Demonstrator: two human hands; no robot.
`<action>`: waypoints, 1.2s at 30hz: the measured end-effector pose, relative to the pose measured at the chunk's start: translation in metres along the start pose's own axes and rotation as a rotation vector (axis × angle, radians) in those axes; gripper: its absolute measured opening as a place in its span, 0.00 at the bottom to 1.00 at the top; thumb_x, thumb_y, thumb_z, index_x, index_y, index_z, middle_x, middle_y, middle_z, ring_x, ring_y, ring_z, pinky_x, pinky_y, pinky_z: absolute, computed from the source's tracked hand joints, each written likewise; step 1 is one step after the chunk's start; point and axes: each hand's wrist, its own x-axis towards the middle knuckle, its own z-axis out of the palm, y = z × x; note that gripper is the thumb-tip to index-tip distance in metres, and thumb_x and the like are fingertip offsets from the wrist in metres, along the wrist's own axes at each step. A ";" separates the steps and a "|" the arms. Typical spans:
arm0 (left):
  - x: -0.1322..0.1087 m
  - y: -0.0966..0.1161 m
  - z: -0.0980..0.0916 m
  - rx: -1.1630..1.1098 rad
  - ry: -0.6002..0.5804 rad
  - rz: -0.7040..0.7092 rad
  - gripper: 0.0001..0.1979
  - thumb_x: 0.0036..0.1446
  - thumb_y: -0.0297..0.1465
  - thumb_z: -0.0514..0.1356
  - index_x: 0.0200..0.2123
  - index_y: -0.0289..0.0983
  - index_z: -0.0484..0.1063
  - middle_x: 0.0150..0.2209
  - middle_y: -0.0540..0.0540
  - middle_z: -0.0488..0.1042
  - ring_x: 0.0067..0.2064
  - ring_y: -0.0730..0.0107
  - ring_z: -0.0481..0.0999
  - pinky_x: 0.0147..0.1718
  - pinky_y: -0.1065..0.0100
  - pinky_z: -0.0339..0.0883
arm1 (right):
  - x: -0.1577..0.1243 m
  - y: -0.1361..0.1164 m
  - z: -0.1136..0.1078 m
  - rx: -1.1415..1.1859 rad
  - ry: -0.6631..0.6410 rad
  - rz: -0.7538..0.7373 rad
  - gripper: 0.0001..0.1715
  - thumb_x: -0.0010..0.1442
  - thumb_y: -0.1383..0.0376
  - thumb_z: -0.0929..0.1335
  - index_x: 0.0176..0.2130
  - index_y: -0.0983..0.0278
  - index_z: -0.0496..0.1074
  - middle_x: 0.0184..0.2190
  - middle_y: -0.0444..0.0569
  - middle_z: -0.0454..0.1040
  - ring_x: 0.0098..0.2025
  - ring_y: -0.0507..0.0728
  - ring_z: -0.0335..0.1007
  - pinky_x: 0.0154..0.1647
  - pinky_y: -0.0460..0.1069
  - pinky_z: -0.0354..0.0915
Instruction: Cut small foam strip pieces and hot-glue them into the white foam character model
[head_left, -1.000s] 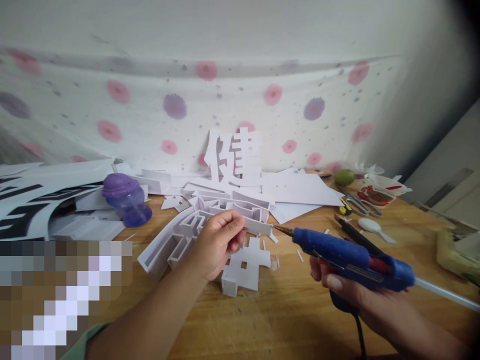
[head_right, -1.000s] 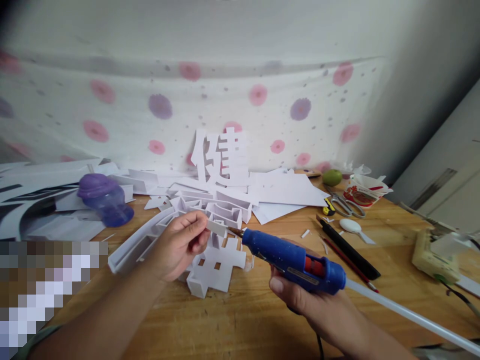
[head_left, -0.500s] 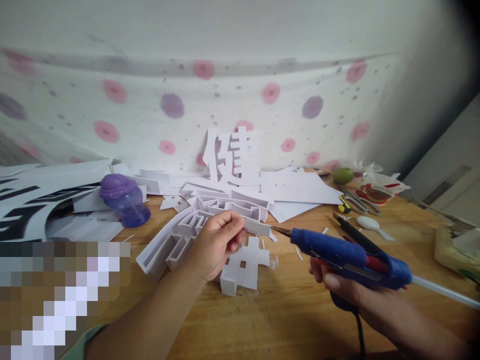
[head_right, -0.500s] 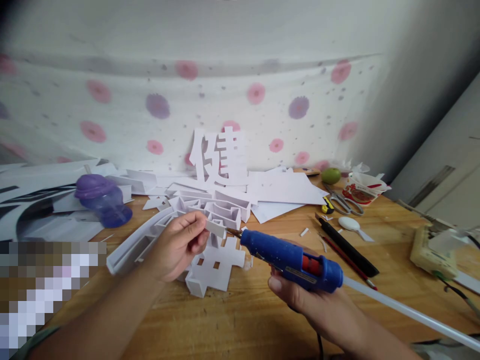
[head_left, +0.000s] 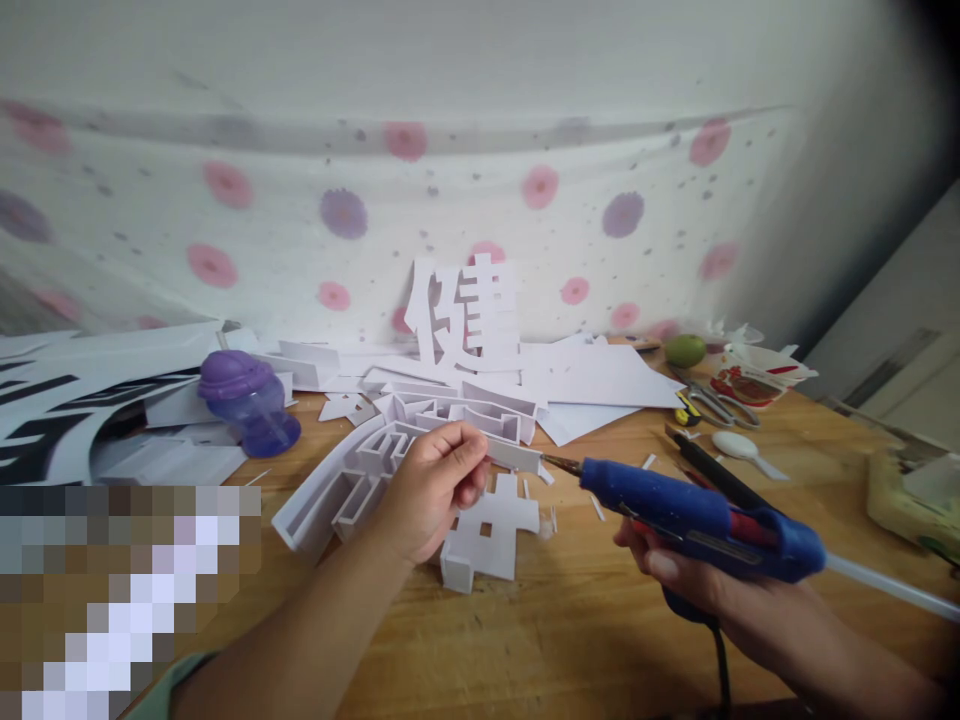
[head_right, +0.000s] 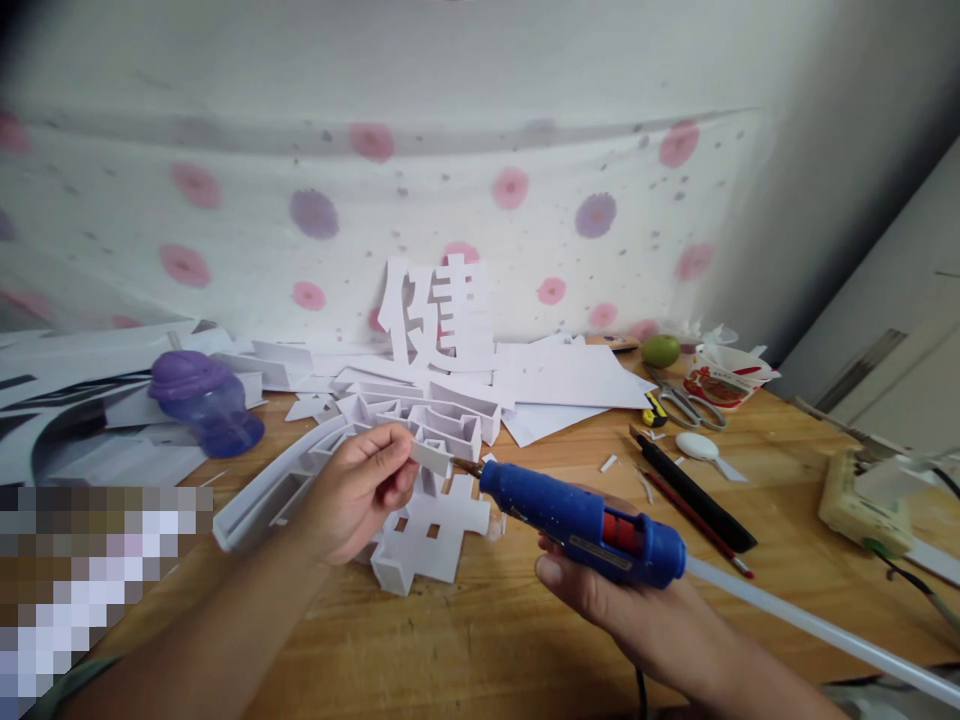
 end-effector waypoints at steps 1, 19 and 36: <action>0.000 0.000 0.000 -0.002 -0.002 0.000 0.16 0.49 0.39 0.65 0.24 0.35 0.62 0.17 0.55 0.63 0.19 0.83 0.57 0.18 0.76 0.44 | 0.000 -0.001 0.000 -0.005 -0.009 -0.002 0.20 0.47 0.45 0.71 0.30 0.57 0.72 0.29 0.48 0.72 0.33 0.61 0.69 0.34 0.53 0.67; 0.001 -0.003 0.000 -0.004 0.015 0.008 0.16 0.49 0.39 0.65 0.24 0.35 0.63 0.18 0.55 0.63 0.19 0.83 0.57 0.18 0.77 0.45 | 0.009 0.008 -0.006 0.161 -0.174 -0.050 0.19 0.52 0.49 0.70 0.29 0.63 0.72 0.25 0.48 0.68 0.26 0.54 0.63 0.22 0.46 0.62; -0.001 -0.004 0.005 -0.202 0.033 -0.061 0.14 0.49 0.36 0.66 0.26 0.35 0.64 0.20 0.54 0.67 0.19 0.84 0.61 0.17 0.81 0.53 | 0.018 0.007 0.001 0.432 -0.161 -0.112 0.16 0.50 0.54 0.71 0.31 0.65 0.73 0.27 0.49 0.70 0.27 0.52 0.63 0.28 0.47 0.60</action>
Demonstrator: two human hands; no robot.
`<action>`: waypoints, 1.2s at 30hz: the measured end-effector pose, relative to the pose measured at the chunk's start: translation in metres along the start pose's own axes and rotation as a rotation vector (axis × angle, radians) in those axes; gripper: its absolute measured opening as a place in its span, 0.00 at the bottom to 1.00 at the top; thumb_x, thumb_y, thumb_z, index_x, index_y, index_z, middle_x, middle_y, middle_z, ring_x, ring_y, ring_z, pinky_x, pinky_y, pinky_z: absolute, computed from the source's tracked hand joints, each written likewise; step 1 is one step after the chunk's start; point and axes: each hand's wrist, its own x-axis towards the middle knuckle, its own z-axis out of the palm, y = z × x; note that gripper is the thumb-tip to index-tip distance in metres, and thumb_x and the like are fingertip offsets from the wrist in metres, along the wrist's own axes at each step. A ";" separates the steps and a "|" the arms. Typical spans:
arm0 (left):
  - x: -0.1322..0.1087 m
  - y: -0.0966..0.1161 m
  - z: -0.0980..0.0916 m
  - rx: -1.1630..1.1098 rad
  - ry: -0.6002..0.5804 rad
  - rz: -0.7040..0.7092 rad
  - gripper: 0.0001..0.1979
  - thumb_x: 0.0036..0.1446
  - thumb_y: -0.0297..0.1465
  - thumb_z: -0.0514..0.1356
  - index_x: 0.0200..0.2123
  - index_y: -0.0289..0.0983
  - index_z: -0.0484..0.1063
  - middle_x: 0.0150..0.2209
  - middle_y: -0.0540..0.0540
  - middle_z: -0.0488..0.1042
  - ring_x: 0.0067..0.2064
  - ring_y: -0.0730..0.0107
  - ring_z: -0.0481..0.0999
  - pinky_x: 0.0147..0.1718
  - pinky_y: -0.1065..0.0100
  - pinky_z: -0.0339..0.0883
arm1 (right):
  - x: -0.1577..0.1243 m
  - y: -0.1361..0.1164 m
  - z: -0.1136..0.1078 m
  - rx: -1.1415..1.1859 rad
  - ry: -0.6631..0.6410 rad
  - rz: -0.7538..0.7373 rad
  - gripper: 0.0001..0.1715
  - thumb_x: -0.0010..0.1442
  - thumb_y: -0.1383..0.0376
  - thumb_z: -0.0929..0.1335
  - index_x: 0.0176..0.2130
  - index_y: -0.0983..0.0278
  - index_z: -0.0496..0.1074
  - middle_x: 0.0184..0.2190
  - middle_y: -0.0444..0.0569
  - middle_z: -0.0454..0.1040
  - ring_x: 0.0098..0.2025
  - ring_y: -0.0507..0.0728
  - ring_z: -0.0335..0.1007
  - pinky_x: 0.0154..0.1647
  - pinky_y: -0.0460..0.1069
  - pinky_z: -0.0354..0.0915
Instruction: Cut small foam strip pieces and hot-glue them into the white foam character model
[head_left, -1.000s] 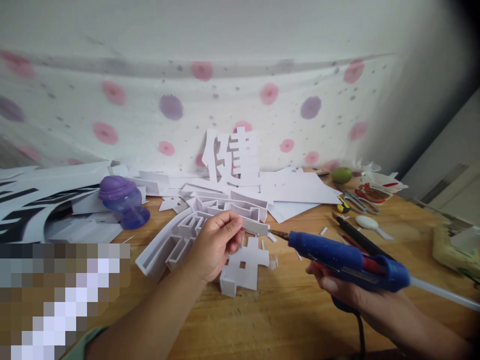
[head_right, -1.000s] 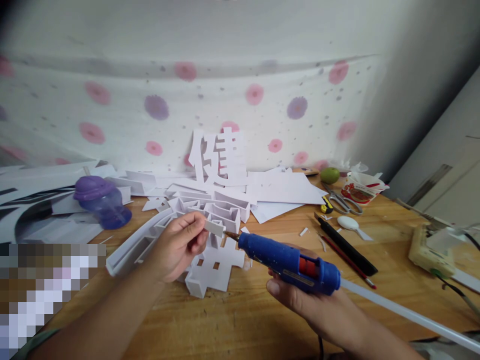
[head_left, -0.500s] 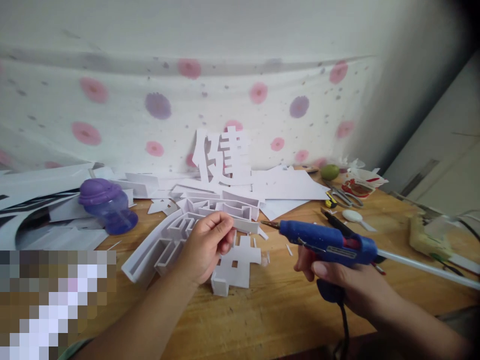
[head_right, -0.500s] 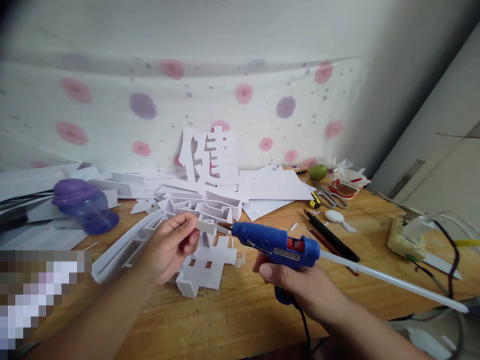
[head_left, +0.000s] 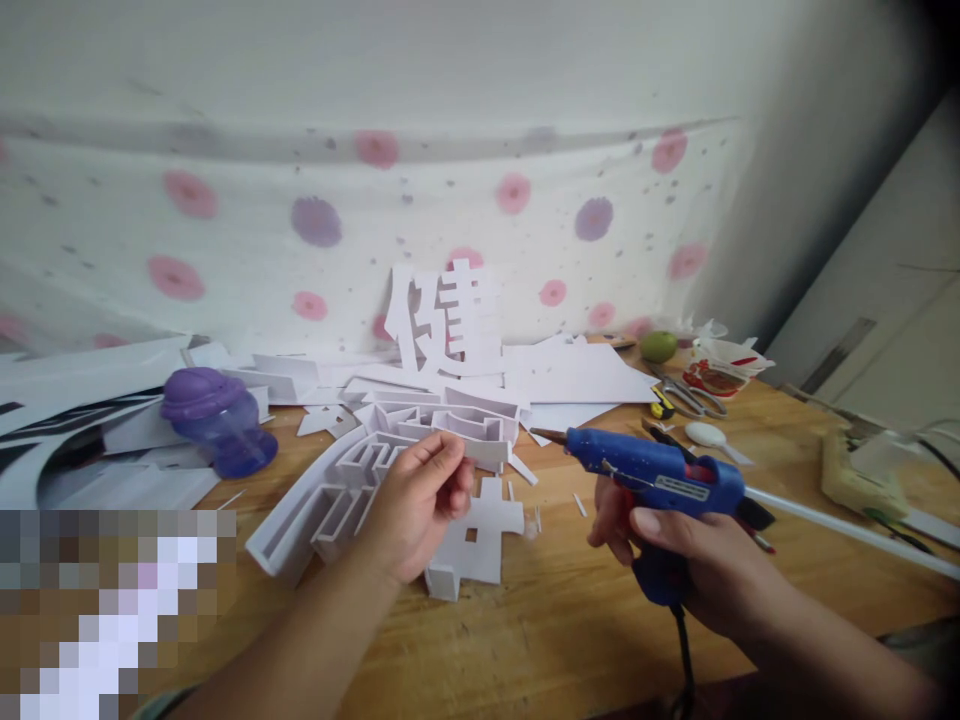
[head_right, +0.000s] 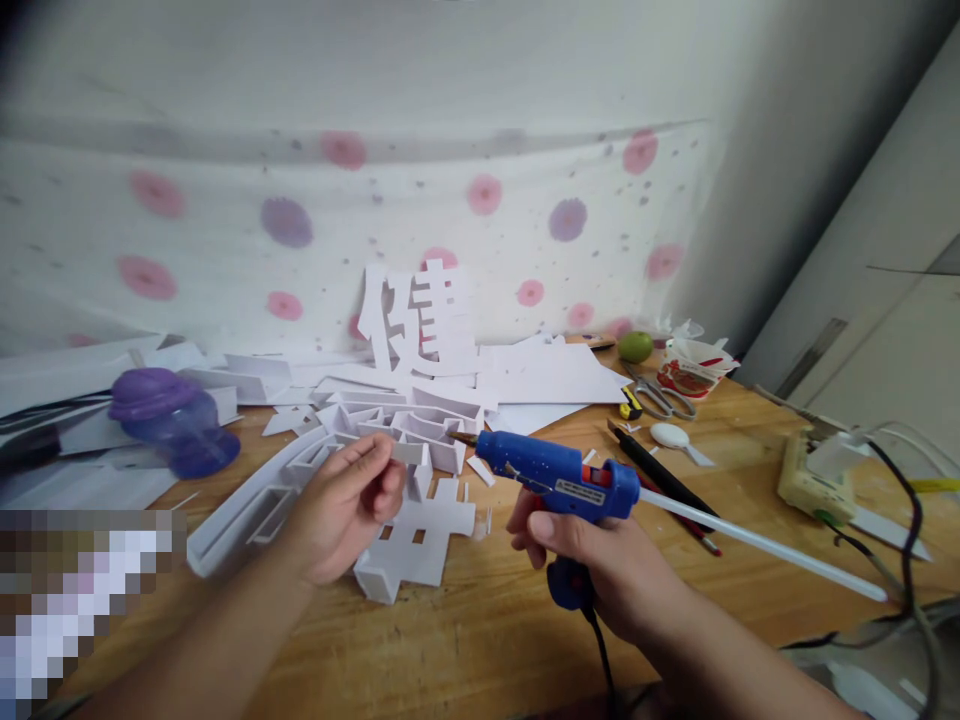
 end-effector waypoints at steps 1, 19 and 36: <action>-0.002 0.000 0.003 -0.032 0.001 -0.026 0.14 0.49 0.36 0.66 0.26 0.35 0.64 0.20 0.54 0.68 0.19 0.84 0.63 0.17 0.81 0.54 | 0.001 0.000 0.002 0.011 0.009 -0.037 0.16 0.51 0.54 0.71 0.31 0.65 0.73 0.27 0.49 0.70 0.27 0.53 0.64 0.29 0.48 0.61; -0.050 -0.031 0.071 -0.627 0.399 -0.105 0.06 0.59 0.27 0.56 0.30 0.33 0.71 0.28 0.47 0.73 0.28 0.72 0.75 0.29 0.68 0.73 | -0.010 -0.006 0.012 -0.057 0.008 -0.234 0.17 0.56 0.51 0.67 0.30 0.62 0.74 0.29 0.49 0.70 0.34 0.56 0.66 0.38 0.51 0.61; -0.098 -0.086 0.124 -0.591 -0.220 -0.041 0.06 0.51 0.32 0.65 0.29 0.37 0.71 0.36 0.47 0.72 0.40 0.66 0.70 0.39 0.64 0.63 | -0.038 -0.021 0.009 -0.080 -0.053 0.090 0.41 0.52 0.34 0.61 0.46 0.62 0.73 0.22 0.47 0.70 0.21 0.51 0.64 0.17 0.43 0.58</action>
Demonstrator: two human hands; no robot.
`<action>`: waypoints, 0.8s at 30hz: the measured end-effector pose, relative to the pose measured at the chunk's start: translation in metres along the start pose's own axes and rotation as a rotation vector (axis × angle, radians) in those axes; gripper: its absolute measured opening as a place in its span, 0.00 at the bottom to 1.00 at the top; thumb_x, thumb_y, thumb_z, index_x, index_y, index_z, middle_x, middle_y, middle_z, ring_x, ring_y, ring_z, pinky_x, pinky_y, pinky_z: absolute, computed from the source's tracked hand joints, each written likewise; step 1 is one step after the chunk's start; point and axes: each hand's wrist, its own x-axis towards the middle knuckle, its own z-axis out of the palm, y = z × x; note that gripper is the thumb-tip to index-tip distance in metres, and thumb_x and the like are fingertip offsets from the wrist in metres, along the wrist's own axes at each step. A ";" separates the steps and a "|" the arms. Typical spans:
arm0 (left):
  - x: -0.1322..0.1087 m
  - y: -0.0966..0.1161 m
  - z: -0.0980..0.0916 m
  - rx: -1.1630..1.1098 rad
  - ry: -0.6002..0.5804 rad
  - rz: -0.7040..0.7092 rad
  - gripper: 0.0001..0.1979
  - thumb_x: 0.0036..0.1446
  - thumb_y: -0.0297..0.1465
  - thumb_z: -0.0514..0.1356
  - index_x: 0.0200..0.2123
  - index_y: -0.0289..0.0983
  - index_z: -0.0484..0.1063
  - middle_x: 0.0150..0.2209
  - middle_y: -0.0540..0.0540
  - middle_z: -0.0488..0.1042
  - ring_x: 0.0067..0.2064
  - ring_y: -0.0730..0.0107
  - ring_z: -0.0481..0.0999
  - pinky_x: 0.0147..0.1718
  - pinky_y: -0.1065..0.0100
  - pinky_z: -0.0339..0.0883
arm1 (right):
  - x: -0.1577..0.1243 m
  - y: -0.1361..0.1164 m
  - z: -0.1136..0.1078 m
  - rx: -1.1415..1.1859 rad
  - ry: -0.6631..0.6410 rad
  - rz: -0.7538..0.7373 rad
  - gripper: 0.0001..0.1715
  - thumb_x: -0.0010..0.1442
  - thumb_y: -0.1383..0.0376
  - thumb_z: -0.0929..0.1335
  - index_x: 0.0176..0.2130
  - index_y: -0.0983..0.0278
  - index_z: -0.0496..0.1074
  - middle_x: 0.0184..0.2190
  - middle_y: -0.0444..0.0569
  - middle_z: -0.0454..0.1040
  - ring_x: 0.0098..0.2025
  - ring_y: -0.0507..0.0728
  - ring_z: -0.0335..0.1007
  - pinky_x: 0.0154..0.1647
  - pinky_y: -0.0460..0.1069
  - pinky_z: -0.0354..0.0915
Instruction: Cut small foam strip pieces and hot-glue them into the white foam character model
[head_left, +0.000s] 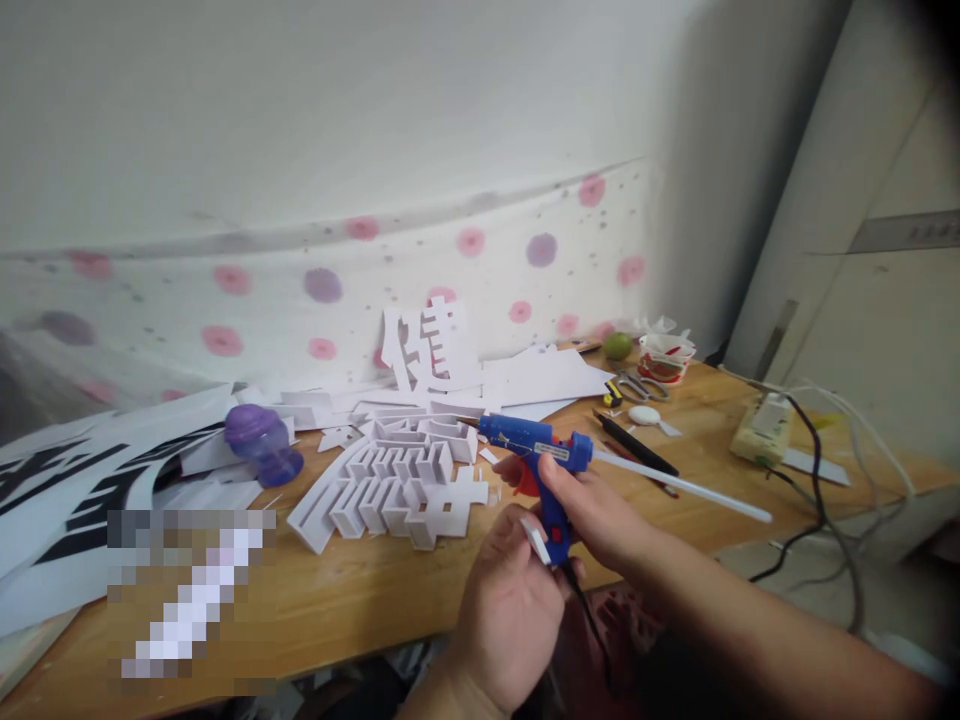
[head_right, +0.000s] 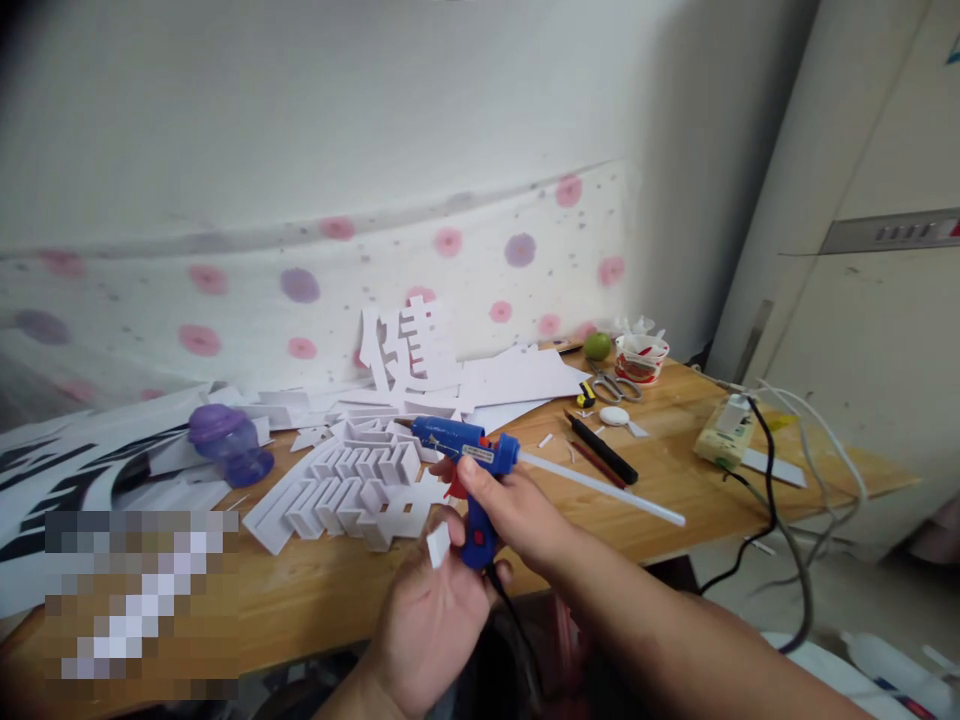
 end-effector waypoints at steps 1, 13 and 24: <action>-0.001 -0.002 0.001 0.012 -0.013 -0.006 0.07 0.50 0.32 0.65 0.29 0.36 0.71 0.34 0.48 0.71 0.38 0.67 0.69 0.36 0.66 0.62 | -0.003 -0.001 0.000 -0.024 0.008 0.002 0.41 0.53 0.34 0.61 0.47 0.62 0.72 0.21 0.46 0.69 0.19 0.50 0.61 0.16 0.43 0.56; -0.004 0.013 0.014 0.108 0.029 0.183 0.06 0.52 0.32 0.64 0.28 0.36 0.72 0.47 0.41 0.71 0.36 0.68 0.67 0.33 0.68 0.58 | -0.010 0.014 -0.044 0.135 -0.079 -0.347 0.27 0.55 0.53 0.71 0.51 0.60 0.67 0.41 0.50 0.70 0.43 0.57 0.67 0.47 0.54 0.63; -0.008 0.009 0.013 0.100 0.007 0.140 0.08 0.54 0.33 0.63 0.27 0.36 0.71 0.46 0.40 0.72 0.34 0.70 0.66 0.33 0.68 0.56 | -0.015 0.004 -0.025 0.582 0.273 -0.431 0.08 0.50 0.64 0.75 0.32 0.62 0.76 0.25 0.47 0.74 0.27 0.51 0.70 0.31 0.45 0.66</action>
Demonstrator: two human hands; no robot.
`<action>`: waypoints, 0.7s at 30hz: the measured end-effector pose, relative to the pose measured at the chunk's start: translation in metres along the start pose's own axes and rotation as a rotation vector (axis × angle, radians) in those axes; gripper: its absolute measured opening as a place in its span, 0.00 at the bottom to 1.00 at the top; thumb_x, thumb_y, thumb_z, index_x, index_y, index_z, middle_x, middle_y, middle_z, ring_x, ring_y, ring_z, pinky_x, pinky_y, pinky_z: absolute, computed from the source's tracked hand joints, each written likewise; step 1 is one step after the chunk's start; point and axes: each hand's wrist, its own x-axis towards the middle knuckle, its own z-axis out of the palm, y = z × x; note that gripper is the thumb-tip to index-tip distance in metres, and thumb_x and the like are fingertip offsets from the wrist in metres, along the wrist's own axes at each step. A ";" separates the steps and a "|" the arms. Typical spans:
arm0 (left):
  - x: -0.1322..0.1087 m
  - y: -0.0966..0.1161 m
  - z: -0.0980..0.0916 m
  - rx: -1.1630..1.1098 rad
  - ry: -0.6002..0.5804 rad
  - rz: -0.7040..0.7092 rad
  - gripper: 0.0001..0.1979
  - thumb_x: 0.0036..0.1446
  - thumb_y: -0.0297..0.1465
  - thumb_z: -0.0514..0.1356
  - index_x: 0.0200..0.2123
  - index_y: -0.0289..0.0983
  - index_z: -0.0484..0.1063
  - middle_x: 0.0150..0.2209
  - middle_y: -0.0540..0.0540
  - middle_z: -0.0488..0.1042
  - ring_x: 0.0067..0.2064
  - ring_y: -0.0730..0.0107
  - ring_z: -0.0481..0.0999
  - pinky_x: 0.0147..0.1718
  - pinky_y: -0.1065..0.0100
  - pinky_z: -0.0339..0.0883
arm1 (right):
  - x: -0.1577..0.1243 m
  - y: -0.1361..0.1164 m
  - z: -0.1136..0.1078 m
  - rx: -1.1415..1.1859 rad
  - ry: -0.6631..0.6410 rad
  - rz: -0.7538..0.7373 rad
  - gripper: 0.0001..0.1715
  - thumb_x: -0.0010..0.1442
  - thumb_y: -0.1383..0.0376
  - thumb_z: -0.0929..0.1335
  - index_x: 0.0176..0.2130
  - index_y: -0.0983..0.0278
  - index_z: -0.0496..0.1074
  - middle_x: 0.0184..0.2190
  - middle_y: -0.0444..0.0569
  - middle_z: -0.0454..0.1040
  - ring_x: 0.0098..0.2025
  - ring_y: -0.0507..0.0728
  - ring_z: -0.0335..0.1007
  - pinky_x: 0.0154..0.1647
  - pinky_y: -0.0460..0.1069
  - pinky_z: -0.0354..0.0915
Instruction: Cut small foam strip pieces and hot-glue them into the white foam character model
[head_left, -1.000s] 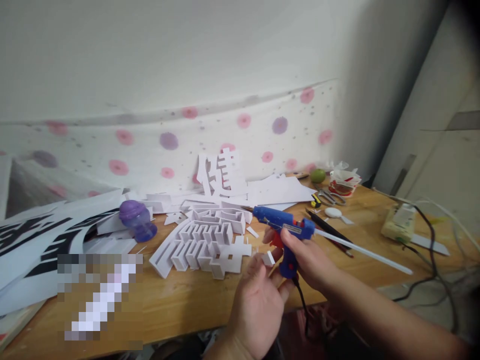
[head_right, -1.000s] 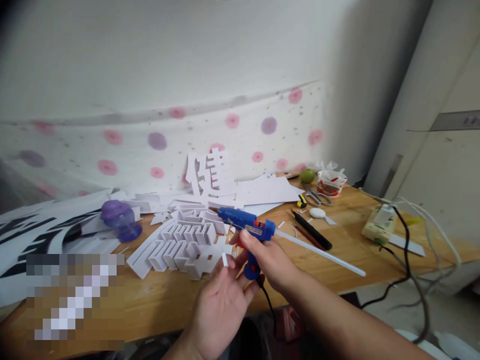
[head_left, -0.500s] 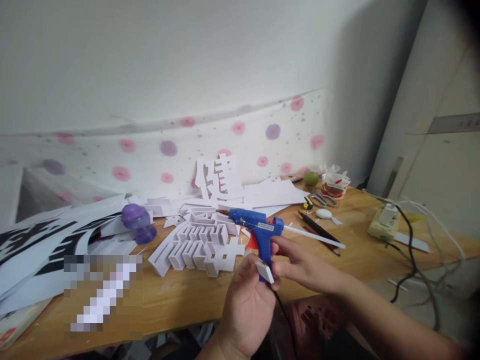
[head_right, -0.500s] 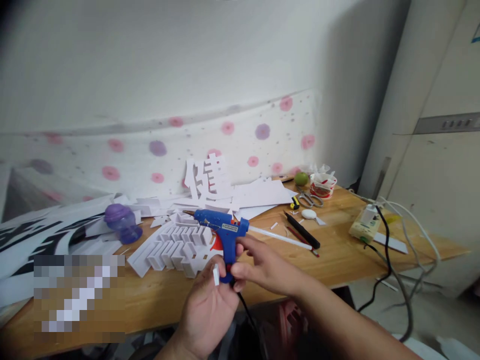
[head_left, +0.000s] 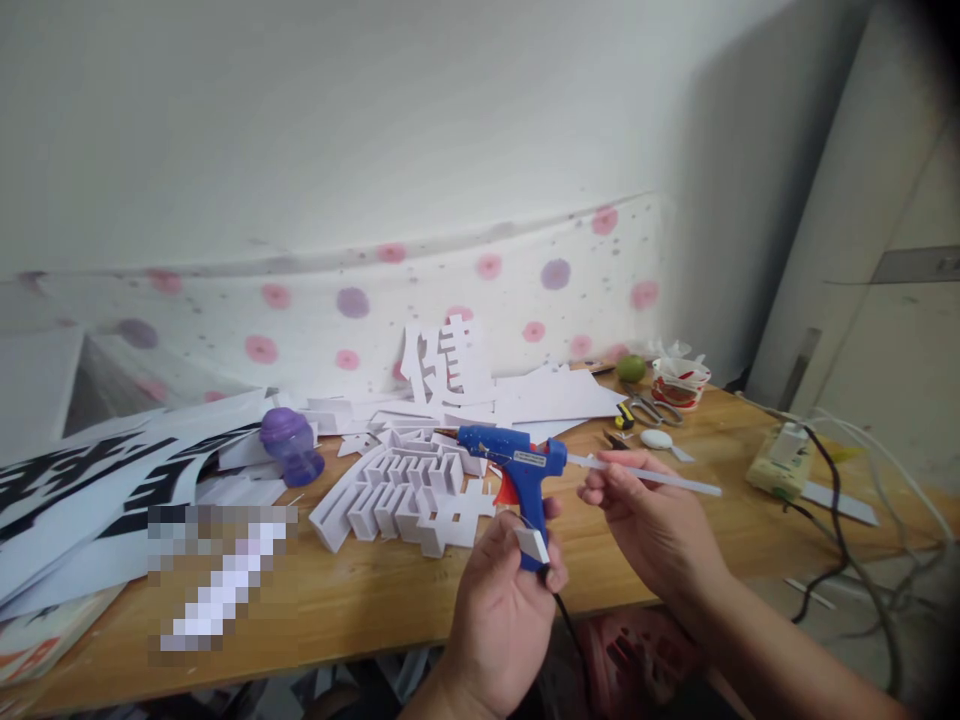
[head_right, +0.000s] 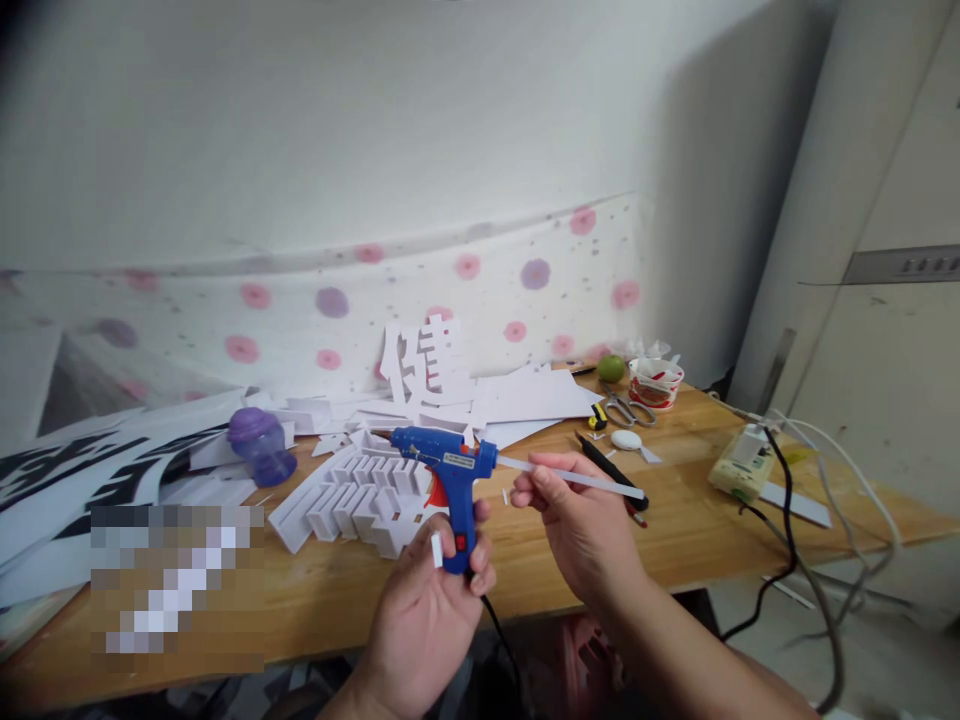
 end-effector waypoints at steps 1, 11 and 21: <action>0.000 0.000 0.000 0.003 -0.002 -0.002 0.08 0.54 0.33 0.63 0.26 0.36 0.71 0.45 0.41 0.72 0.33 0.71 0.66 0.32 0.68 0.56 | 0.000 0.000 0.000 -0.007 0.012 -0.008 0.08 0.50 0.64 0.75 0.32 0.62 0.76 0.24 0.47 0.75 0.27 0.51 0.70 0.30 0.45 0.66; -0.001 -0.003 -0.004 0.010 -0.038 -0.016 0.07 0.54 0.33 0.62 0.28 0.36 0.71 0.44 0.40 0.73 0.31 0.72 0.65 0.31 0.69 0.54 | -0.005 0.003 0.006 -0.077 0.100 -0.096 0.09 0.51 0.63 0.75 0.31 0.65 0.74 0.22 0.46 0.72 0.25 0.52 0.68 0.27 0.46 0.66; -0.001 -0.006 -0.008 -0.043 -0.049 -0.035 0.06 0.54 0.32 0.62 0.28 0.36 0.71 0.45 0.40 0.73 0.30 0.74 0.66 0.31 0.70 0.53 | 0.001 0.011 0.004 -0.133 0.144 -0.106 0.16 0.51 0.58 0.74 0.24 0.63 0.67 0.16 0.40 0.66 0.20 0.49 0.62 0.37 0.49 0.69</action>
